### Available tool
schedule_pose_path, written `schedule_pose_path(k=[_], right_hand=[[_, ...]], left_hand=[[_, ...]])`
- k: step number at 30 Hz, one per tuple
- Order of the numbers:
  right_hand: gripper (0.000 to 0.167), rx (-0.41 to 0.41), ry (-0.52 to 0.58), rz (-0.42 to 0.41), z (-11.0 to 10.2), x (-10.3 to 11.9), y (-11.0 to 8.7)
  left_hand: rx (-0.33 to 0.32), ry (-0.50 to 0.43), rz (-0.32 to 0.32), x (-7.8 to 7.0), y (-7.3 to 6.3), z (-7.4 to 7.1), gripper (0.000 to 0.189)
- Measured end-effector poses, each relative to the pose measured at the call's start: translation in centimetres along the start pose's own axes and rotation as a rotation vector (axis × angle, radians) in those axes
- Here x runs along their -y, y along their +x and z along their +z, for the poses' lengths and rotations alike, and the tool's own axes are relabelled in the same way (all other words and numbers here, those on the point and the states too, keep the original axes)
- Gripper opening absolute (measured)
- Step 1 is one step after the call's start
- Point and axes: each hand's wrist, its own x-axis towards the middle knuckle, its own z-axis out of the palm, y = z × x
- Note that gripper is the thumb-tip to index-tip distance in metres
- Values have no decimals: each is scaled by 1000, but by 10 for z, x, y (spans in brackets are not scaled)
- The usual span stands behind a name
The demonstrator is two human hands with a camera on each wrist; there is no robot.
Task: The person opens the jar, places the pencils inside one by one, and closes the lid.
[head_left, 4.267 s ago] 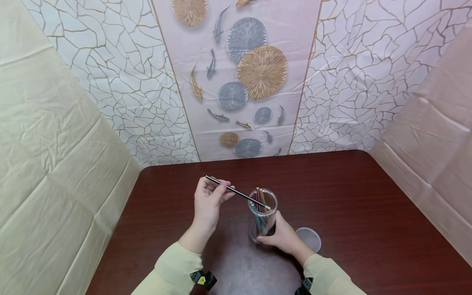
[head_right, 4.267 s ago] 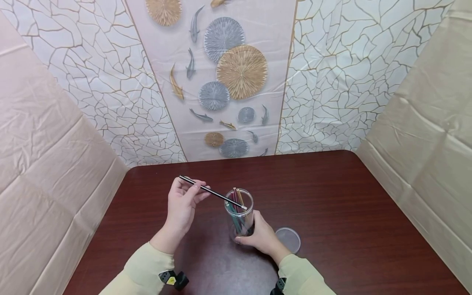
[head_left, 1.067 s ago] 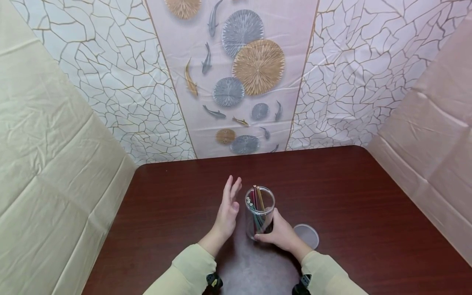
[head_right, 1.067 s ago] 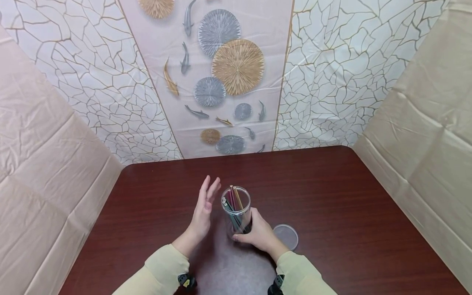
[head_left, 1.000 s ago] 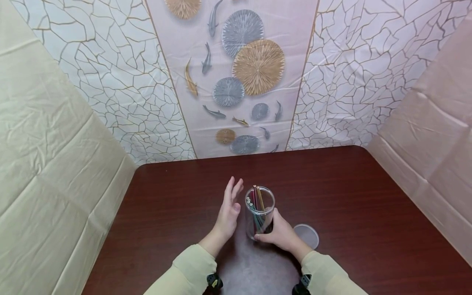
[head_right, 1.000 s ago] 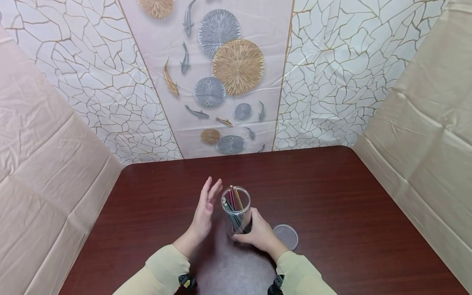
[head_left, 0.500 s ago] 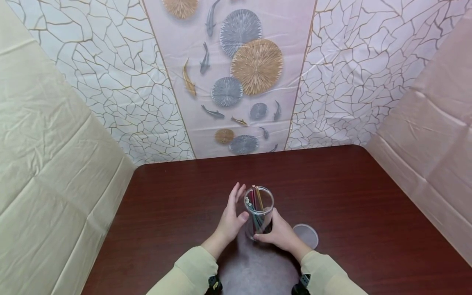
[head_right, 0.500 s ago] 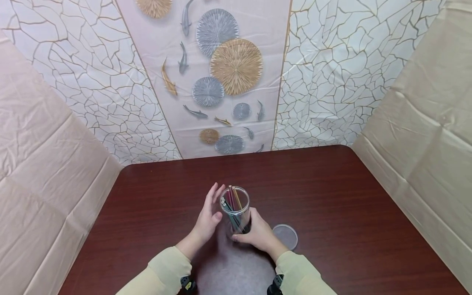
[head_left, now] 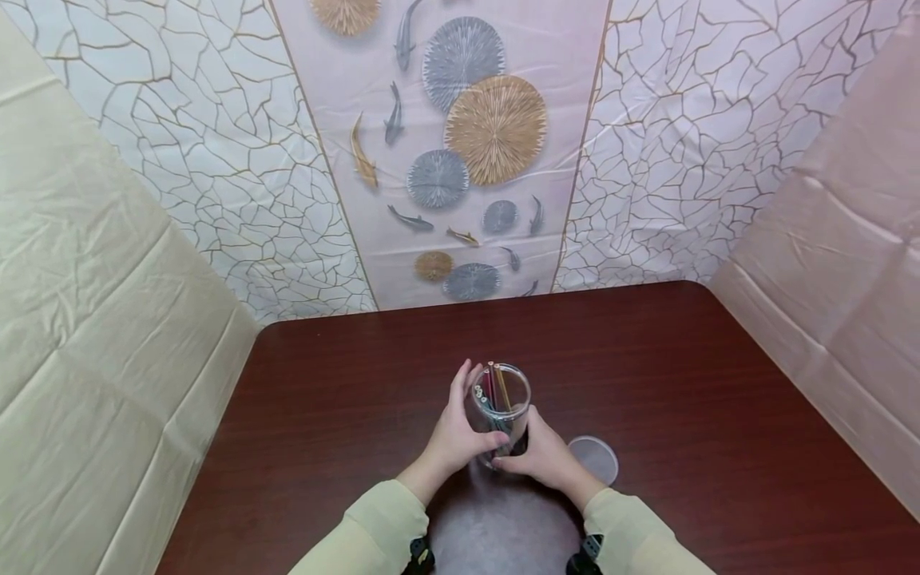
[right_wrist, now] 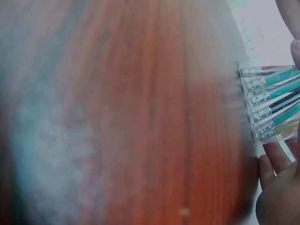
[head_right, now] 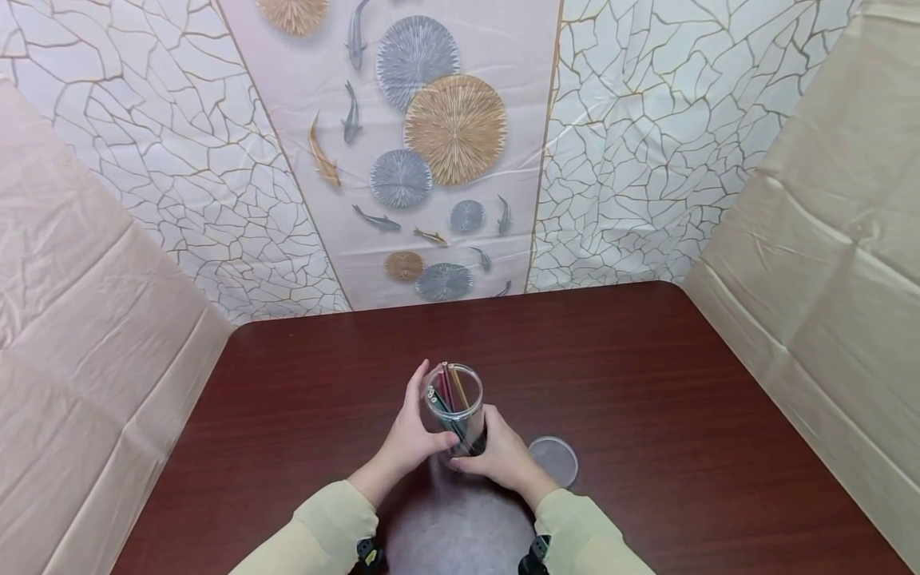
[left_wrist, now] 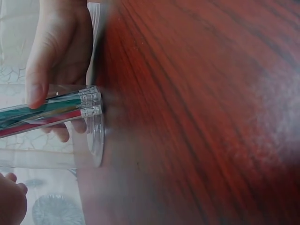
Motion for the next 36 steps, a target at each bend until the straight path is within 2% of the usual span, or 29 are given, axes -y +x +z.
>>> schedule_pose_path(k=[5, 12, 17, 22, 36], right_hand=[[91, -4, -8, 3, -1, 0, -1], [90, 0, -13, 2, 0, 0, -1], [87, 16, 9, -11, 0, -2, 0], [88, 28, 29, -14, -1, -4, 1], [84, 29, 33, -16, -1, -4, 0]], left_hand=[[1, 5, -45, -1, 2, 3, 120], [-42, 33, -42, -1, 1, 10, 119], [-56, 37, -58, -3, 1, 13, 109], [-48, 54, -69, -2, 4, 15, 97], [-40, 79, -98, -4, 4, 15, 93]])
